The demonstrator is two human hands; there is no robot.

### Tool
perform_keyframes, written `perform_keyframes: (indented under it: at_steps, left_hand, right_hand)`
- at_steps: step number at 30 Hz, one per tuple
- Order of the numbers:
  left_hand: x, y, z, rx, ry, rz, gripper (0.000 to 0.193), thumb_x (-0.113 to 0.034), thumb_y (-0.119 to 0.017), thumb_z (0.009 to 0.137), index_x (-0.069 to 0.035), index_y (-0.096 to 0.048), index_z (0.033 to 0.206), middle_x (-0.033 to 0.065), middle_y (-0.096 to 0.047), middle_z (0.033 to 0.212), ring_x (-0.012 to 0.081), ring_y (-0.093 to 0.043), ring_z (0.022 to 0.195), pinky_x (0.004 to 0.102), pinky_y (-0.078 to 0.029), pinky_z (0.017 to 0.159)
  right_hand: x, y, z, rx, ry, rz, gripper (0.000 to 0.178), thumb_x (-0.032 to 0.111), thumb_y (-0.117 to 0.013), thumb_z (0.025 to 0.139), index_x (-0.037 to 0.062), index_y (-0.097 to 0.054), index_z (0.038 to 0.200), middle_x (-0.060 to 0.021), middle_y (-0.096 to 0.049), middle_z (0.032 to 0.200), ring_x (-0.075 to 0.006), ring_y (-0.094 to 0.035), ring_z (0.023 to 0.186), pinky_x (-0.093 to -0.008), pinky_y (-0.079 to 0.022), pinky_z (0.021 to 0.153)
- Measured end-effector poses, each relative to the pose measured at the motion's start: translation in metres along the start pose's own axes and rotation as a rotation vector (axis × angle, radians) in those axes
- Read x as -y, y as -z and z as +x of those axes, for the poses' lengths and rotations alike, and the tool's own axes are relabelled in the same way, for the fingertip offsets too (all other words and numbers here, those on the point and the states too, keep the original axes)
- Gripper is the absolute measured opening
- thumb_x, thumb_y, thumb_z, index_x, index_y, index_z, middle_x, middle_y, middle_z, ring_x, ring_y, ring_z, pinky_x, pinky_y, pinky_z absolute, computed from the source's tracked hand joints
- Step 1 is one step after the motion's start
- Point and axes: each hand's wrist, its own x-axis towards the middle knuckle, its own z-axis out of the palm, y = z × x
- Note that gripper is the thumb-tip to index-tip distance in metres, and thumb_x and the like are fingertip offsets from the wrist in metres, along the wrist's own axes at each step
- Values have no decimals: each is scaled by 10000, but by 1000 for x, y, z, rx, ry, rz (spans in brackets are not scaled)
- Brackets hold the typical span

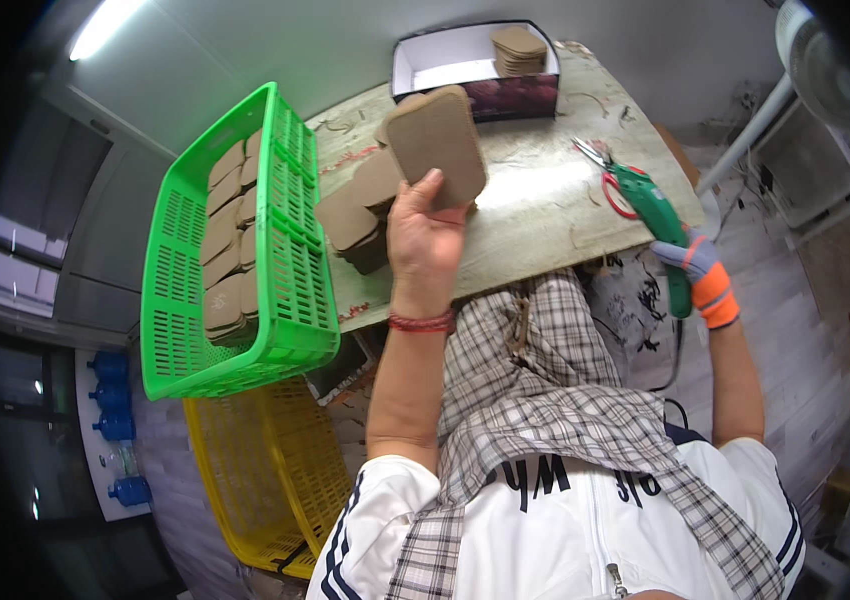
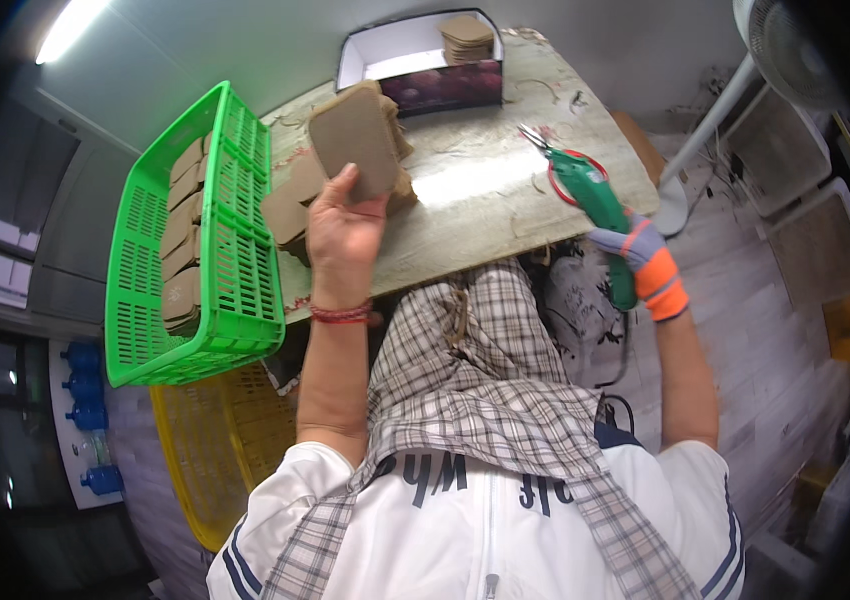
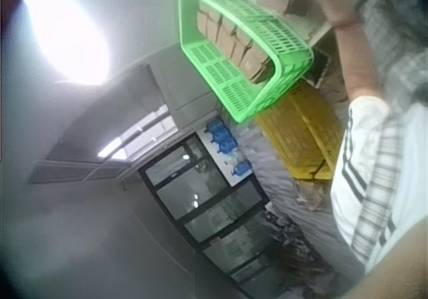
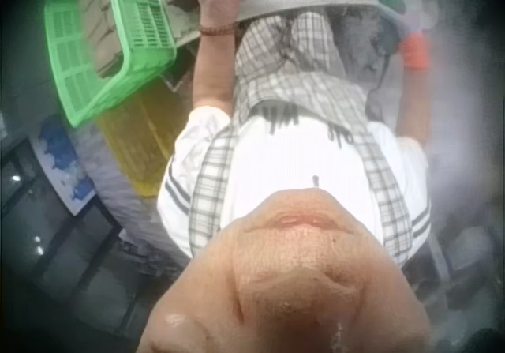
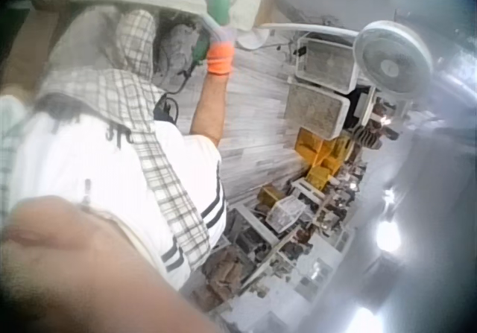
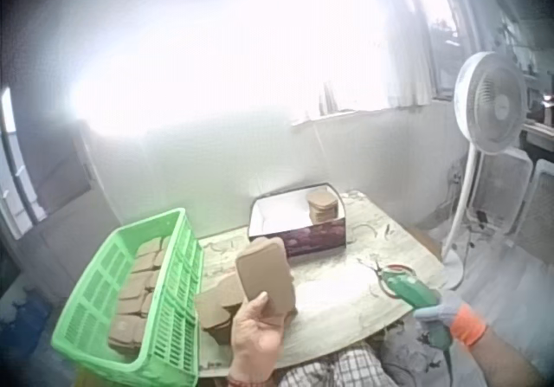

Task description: The person sits on the floor and uses a green rotary tool to smooth the edges of stacked brown cardboard pieces. They handle the pieces one at a time, rotating them to smooth all sides, and place the finished pieces into a white box.

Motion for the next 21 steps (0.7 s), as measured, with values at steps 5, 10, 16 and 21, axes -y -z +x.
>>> perform_keyframes:
  at_steps: [5,10,16,21]
  left_hand:
    - [65,5,-9,25,64,-167,362,75,-560,854,-43,-509,1192,83,-576,1171,235,-546,1109,406,-454,984]
    - [84,0,-5,-93,29,-243,386,66,-611,829,-46,-502,1182,77,-576,1161,233,-545,1107,419,-453,993]
    - [88,6,-2,-79,14,-292,386,52,-605,835,-48,-499,1192,79,-567,1182,241,-538,1122,427,-442,1013]
    - [94,6,-1,-46,14,-299,387,54,-587,846,-56,-499,1207,81,-564,1195,245,-535,1129,427,-440,1016]
  right_hand:
    - [22,-58,-33,6,-51,133,377,330,-659,847,21,-558,1038,2,-549,720,-74,-520,542,-222,-426,502]
    - [22,-79,-53,-81,55,69,321,263,-702,829,4,-577,973,2,-574,683,-48,-511,564,-214,-412,500]
    - [30,-83,-62,-33,31,100,300,245,-668,852,7,-564,1004,7,-552,666,-51,-493,535,-211,-404,492]
    - [28,-85,-64,-37,38,138,340,275,-690,839,-5,-572,992,-5,-568,672,-52,-507,531,-216,-414,490]
